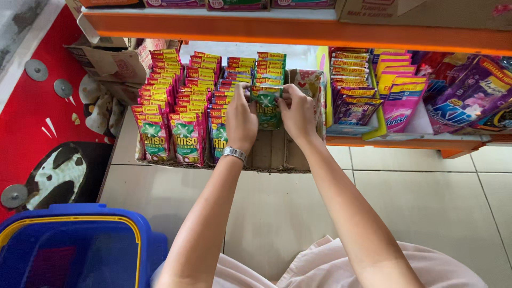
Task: The person sits on the floor and repeatedly picks up Rinso detergent packets from a cardboard display box, then places them into a blue plastic basket. The person arranges the packets neatly inside the basket throughout the clip.
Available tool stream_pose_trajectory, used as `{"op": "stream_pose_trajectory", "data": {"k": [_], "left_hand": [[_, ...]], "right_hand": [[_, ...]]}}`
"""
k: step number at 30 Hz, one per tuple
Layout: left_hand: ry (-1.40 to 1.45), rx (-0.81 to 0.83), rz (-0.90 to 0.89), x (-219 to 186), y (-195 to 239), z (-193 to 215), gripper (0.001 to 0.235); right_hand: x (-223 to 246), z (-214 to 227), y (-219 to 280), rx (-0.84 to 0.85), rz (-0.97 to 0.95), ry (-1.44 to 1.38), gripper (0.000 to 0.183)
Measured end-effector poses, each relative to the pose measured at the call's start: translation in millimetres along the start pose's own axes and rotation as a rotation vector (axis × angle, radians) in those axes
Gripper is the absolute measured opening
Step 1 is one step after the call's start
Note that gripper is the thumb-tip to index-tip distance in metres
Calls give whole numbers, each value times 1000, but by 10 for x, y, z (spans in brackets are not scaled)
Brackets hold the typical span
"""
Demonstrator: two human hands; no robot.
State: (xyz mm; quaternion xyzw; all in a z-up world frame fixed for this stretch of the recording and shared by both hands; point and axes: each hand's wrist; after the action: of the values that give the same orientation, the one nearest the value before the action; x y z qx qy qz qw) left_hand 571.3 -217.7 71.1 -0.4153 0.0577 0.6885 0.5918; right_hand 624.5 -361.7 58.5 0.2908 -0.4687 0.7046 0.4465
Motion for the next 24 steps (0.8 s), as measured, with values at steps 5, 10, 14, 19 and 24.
{"op": "stream_pose_trajectory", "data": {"k": [5,10,14,19,24], "left_hand": [[-107,31,-86,-80,38,2,79],[-211,26,-132,-160,36,38,75],[-257,22,-217,17,17,-208,64],[-254,60,-231,4,45,-47,53],[-237,50,-299,-136,303,666,50]], "right_hand": [[-17,-76,-31,-16,56,65,15],[-12,-161,-20,-50,59,169,33],[253,-165,62,-55,10,239,66],[454,-132,171,-61,52,348,63],[568,-51,375,-116,139,270,48]]}}
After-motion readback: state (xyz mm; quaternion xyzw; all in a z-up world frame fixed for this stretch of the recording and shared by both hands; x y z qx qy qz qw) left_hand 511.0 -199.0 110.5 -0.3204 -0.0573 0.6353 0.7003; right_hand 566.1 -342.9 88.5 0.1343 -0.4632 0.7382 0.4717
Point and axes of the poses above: each hand's wrist, its own y-axis away from the middle knuckle, its own z-axis out of the back of the hand, x = y × z, and after that the axes turned 9 degrees about -y, right-handed
